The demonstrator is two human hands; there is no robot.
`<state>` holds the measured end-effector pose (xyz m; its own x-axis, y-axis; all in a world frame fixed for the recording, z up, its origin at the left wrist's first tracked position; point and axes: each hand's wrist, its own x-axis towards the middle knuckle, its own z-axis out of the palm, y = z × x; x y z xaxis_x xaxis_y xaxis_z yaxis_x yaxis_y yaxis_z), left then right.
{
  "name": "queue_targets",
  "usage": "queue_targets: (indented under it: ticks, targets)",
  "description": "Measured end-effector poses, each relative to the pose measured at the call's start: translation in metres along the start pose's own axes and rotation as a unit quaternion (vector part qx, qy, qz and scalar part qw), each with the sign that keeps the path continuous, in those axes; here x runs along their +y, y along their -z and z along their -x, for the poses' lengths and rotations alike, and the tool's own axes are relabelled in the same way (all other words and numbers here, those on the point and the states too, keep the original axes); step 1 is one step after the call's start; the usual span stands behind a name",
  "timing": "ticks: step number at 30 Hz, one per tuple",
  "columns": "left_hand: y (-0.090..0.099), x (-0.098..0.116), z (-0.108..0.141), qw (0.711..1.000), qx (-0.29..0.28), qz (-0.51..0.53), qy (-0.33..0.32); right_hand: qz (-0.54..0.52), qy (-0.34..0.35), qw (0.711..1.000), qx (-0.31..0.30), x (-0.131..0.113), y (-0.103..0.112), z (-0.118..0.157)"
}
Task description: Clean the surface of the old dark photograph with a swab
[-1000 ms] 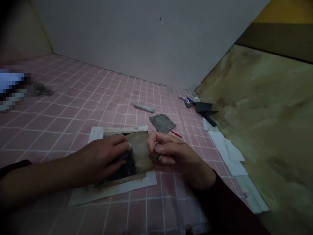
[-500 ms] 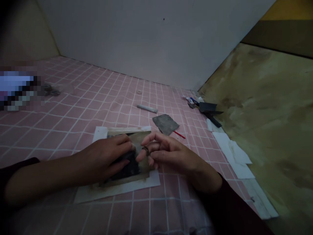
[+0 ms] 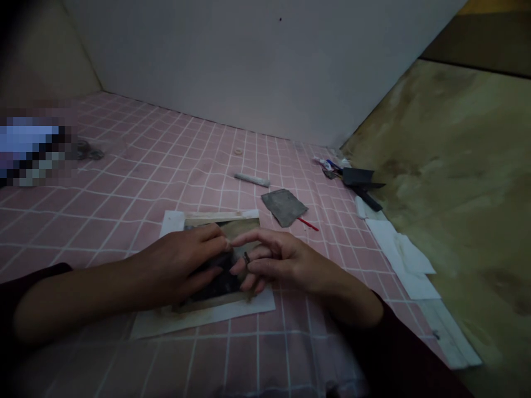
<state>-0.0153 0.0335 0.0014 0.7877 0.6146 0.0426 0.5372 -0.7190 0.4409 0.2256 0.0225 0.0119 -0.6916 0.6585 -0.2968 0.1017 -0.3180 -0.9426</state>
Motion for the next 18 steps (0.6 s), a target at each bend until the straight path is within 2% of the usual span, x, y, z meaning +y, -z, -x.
queue_targets:
  ticks: [7, 12, 18]
  targets:
    - [-0.002, -0.001, 0.000, 1.000, 0.011, -0.011, -0.011, 0.128, 0.020, 0.989, 0.070, -0.005, -0.003, 0.005]
    - [-0.001, -0.002, -0.001, 1.000, 0.011, -0.017, -0.008, 0.238, 0.031, 0.966, 0.092, -0.018, -0.004, 0.016]
    - [0.000, -0.001, -0.001, 1.000, 0.009, -0.013, -0.004, 0.225, 0.065, 0.968, 0.091, -0.021, -0.004, 0.019]
